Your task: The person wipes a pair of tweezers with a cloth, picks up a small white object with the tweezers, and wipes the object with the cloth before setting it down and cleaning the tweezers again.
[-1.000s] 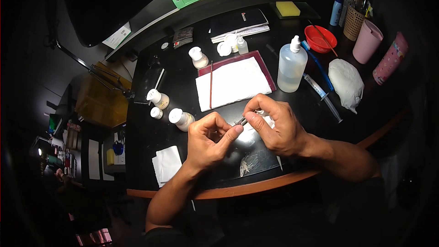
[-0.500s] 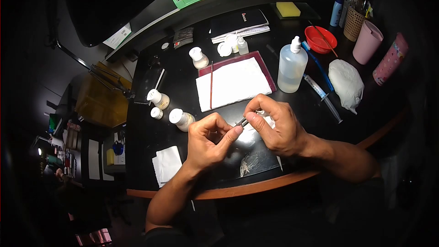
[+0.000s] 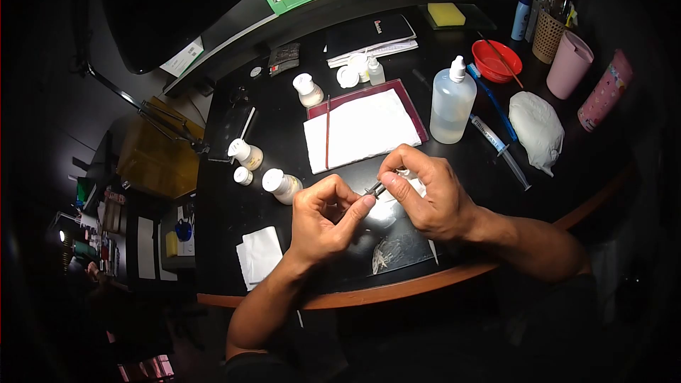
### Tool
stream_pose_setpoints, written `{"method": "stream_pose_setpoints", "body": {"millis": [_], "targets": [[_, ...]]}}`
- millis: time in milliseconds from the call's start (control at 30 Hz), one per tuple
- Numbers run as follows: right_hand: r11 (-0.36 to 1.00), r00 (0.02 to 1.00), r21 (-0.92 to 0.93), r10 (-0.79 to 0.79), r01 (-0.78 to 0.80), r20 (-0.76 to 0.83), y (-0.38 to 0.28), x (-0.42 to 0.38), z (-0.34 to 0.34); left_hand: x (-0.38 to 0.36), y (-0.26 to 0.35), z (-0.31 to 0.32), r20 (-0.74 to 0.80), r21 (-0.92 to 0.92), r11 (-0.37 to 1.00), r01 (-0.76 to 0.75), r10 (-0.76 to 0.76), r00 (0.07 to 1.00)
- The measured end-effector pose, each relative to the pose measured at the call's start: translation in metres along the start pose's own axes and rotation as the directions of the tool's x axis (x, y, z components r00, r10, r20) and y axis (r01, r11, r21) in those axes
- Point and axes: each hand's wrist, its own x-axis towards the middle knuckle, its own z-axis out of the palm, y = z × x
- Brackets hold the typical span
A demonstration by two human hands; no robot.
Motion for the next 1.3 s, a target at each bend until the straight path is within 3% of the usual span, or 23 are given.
{"method": "stream_pose_setpoints", "body": {"millis": [133,233,533,733,833,933,1033,1133,1233,1300], "targets": [[0.999,0.999,-0.02,0.029,-0.029,0.025,-0.001,0.0,-0.002,0.0,0.001,0.0,0.008,-0.04,0.999,-0.004,0.004,1.0],[0.999,0.999,-0.016,-0.033,0.033,0.012,-0.001,0.0,0.0,0.001,-0.002,-0.004,0.057,-0.007,0.999,-0.045,0.046,0.997],[1.0,1.0,-0.024,0.006,-0.006,0.026,-0.005,0.0,-0.003,0.0,0.0,-0.001,0.021,-0.059,0.998,-0.012,0.013,1.0],[0.995,0.995,-0.006,-0.102,0.102,0.003,0.0,0.0,0.002,0.001,-0.007,-0.004,0.056,-0.001,0.998,-0.059,0.059,0.997],[0.998,0.999,-0.039,-0.05,0.051,0.021,0.001,-0.001,-0.001,0.0,-0.005,-0.003,0.044,0.005,0.998,-0.066,0.066,0.997],[0.992,0.986,-0.022,-0.128,0.126,-0.105,0.009,0.0,0.007,0.001,0.001,-0.002,0.021,-0.043,0.999,-0.007,0.008,1.0],[0.985,0.987,0.068,0.155,-0.157,0.03,-0.007,-0.003,-0.003,0.001,0.001,-0.005,0.025,-0.061,0.995,0.084,-0.082,0.996],[0.973,0.975,0.064,0.218,-0.221,0.041,-0.006,-0.004,-0.003,0.003,0.003,-0.005,0.003,-0.073,0.995,0.069,-0.069,0.998],[0.984,0.99,0.113,0.133,-0.137,0.044,0.008,-0.003,0.005,0.002,0.005,-0.005,0.008,-0.09,0.992,0.085,-0.084,0.996],[0.974,0.981,0.127,0.177,-0.185,0.072,0.002,-0.004,0.003,0.002,0.005,-0.004,-0.003,-0.092,0.993,0.074,-0.074,0.997]]}}
